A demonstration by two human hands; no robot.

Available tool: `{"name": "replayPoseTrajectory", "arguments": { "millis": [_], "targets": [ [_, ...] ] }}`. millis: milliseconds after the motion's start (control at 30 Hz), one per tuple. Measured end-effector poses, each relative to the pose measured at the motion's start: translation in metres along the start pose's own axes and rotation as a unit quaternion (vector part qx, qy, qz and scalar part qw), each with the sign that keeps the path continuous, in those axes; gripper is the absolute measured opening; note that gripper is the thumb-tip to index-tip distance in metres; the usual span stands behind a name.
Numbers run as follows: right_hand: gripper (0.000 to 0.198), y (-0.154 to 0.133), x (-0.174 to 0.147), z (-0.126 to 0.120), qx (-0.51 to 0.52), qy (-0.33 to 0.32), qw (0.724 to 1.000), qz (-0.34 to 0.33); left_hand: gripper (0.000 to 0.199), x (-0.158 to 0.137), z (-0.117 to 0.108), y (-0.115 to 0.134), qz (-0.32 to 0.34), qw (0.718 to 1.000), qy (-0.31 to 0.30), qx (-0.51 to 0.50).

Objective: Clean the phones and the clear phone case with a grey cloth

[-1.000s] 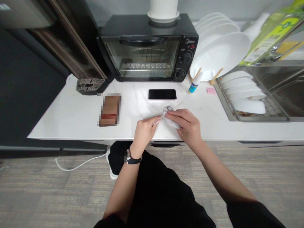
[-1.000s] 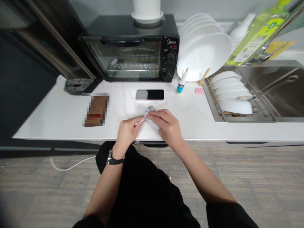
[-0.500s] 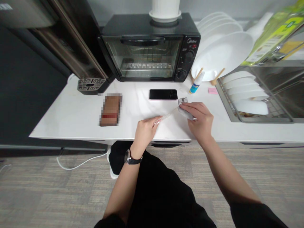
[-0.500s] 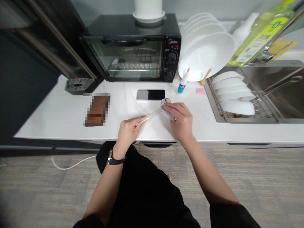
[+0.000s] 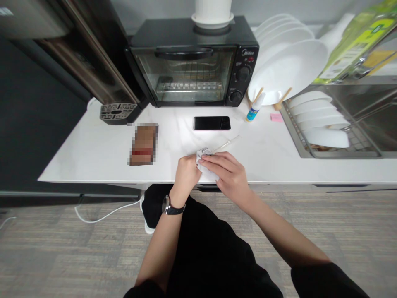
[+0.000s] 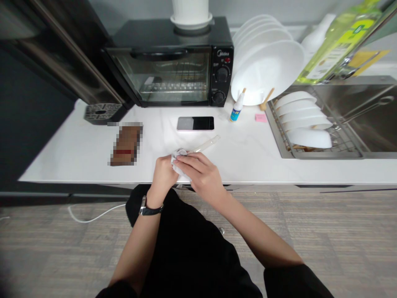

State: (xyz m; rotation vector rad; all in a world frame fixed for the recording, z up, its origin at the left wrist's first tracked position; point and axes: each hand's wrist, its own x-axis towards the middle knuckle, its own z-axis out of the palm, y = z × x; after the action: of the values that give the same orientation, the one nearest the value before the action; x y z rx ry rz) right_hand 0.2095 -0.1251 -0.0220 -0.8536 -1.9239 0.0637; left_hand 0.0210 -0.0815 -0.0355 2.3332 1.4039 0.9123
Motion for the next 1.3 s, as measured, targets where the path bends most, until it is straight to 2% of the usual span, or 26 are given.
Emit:
{"name": "replayPoseTrajectory", "arguments": {
  "millis": [133, 300, 500, 833, 1033, 1200, 1300],
  "targets": [
    [0.065, 0.004, 0.000, -0.002, 0.017, -0.015, 1.000, -0.004, 0.029, 0.000, 0.001, -0.001, 0.012, 1.000, 0.010, 0.004],
    [0.077, 0.019, 0.001, -0.012, 0.009, -0.010, 1.000, -0.007, 0.030, 0.000, 0.000, 0.002, 0.008, 1.000, 0.010, -0.021],
    [0.087, 0.042, 0.001, -0.029, -0.037, 0.009, 0.999, 0.006, 0.028, -0.001, 0.000, 0.006, 0.021, 0.994, 0.013, -0.106],
    [0.072, 0.079, 0.003, -0.051, -0.124, 0.072, 0.989, 0.033, 0.027, -0.002, 0.000, 0.006, 0.002, 0.993, 0.008, -0.117],
    [0.067, 0.075, -0.001, -0.044, -0.144, 0.082, 0.985, 0.048, 0.027, 0.000, -0.001, 0.009, -0.012, 0.994, 0.002, -0.112],
    [0.082, 0.058, -0.003, -0.033, -0.109, 0.066, 0.992, 0.026, 0.027, 0.000, 0.000, 0.008, 0.003, 0.994, 0.011, -0.107],
    [0.089, 0.040, -0.003, -0.018, -0.086, 0.057, 0.995, 0.007, 0.025, 0.000, 0.000, 0.007, 0.018, 0.997, 0.014, -0.080]
  ]
}}
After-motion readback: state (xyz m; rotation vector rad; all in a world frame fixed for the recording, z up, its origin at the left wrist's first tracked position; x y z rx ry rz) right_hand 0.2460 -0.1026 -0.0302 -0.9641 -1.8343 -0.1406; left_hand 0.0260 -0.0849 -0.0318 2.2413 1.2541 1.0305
